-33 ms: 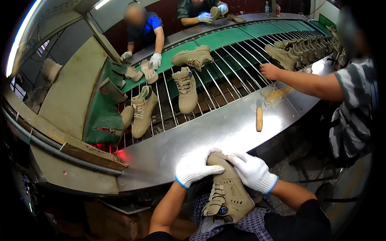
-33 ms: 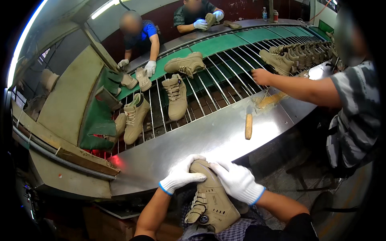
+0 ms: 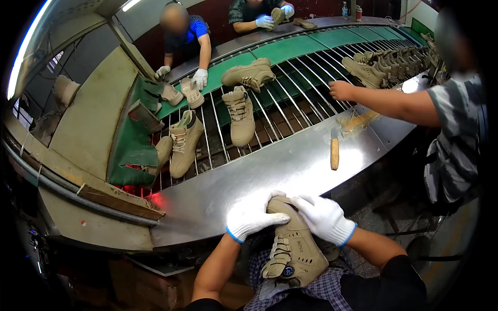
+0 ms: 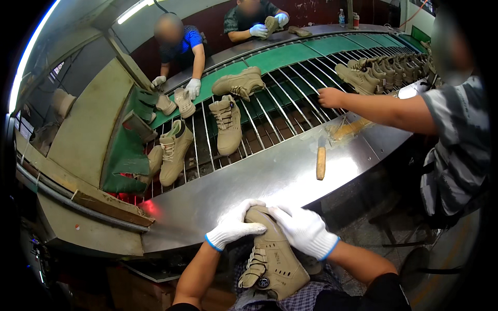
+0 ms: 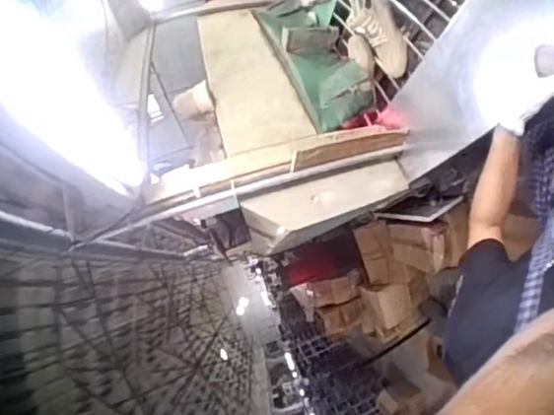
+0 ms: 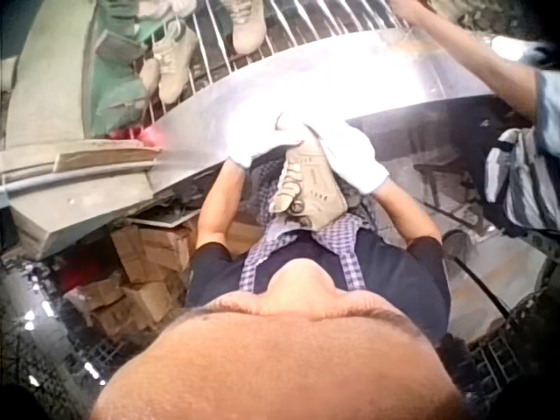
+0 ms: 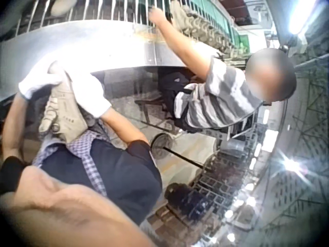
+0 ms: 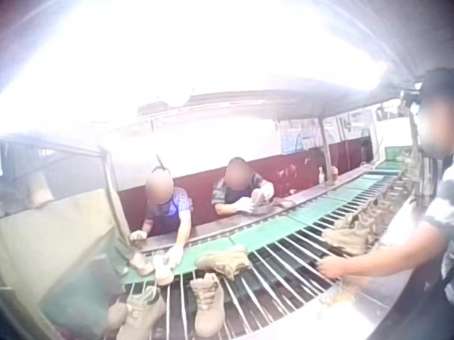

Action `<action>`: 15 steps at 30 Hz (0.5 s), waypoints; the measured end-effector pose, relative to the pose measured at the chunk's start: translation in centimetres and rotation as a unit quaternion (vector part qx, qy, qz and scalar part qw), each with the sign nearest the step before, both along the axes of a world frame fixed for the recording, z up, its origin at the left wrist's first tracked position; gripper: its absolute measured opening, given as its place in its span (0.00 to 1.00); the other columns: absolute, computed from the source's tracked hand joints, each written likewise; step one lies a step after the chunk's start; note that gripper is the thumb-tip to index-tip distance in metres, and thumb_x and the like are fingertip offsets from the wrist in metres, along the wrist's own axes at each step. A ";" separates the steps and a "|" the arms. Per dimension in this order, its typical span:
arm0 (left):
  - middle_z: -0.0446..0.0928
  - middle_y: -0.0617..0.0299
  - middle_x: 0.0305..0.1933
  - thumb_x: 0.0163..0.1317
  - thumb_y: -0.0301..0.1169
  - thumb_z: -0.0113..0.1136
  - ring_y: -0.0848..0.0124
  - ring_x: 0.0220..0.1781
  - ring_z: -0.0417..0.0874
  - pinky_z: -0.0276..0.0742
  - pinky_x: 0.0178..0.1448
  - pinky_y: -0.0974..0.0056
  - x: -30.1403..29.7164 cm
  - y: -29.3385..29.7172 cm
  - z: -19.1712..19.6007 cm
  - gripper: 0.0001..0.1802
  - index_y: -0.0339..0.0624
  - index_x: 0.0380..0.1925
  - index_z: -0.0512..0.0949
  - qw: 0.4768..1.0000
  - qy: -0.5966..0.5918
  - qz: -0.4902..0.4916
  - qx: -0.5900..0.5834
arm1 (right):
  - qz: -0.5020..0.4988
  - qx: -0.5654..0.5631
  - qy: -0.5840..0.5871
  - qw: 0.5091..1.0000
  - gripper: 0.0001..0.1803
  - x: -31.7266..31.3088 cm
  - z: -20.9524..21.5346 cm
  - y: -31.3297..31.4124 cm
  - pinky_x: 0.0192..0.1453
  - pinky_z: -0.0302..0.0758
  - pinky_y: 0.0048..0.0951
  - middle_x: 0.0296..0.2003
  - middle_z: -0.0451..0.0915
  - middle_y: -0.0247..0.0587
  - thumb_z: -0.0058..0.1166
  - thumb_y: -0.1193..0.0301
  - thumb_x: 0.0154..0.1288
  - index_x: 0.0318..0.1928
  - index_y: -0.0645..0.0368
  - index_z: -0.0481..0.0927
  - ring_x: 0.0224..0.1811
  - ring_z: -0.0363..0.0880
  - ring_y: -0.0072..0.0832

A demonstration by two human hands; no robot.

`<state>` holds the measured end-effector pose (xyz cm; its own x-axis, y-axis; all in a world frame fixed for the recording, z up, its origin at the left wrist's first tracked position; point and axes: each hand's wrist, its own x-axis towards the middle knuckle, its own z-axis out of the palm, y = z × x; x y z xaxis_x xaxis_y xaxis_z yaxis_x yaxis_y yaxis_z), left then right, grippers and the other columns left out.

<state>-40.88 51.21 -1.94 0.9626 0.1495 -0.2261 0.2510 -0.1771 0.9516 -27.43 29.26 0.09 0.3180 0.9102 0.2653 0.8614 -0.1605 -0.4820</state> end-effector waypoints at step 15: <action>0.84 0.50 0.53 0.70 0.40 0.66 0.57 0.60 0.85 0.78 0.66 0.58 0.3 1.8 2.1 0.24 0.40 0.61 0.81 0.978 -0.059 -0.058 0.190 | 0.078 -0.225 0.178 0.955 0.43 0.6 5.4 -1.7 0.47 0.88 0.49 0.63 0.76 0.62 0.59 0.62 0.67 0.79 0.59 0.58 0.44 0.88 0.59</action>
<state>-40.56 53.05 0.18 0.9941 0.0892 -0.0617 0.1006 -0.5450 0.8324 -26.82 27.52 5.45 0.1667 0.9501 -0.2636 0.6864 -0.3037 -0.6608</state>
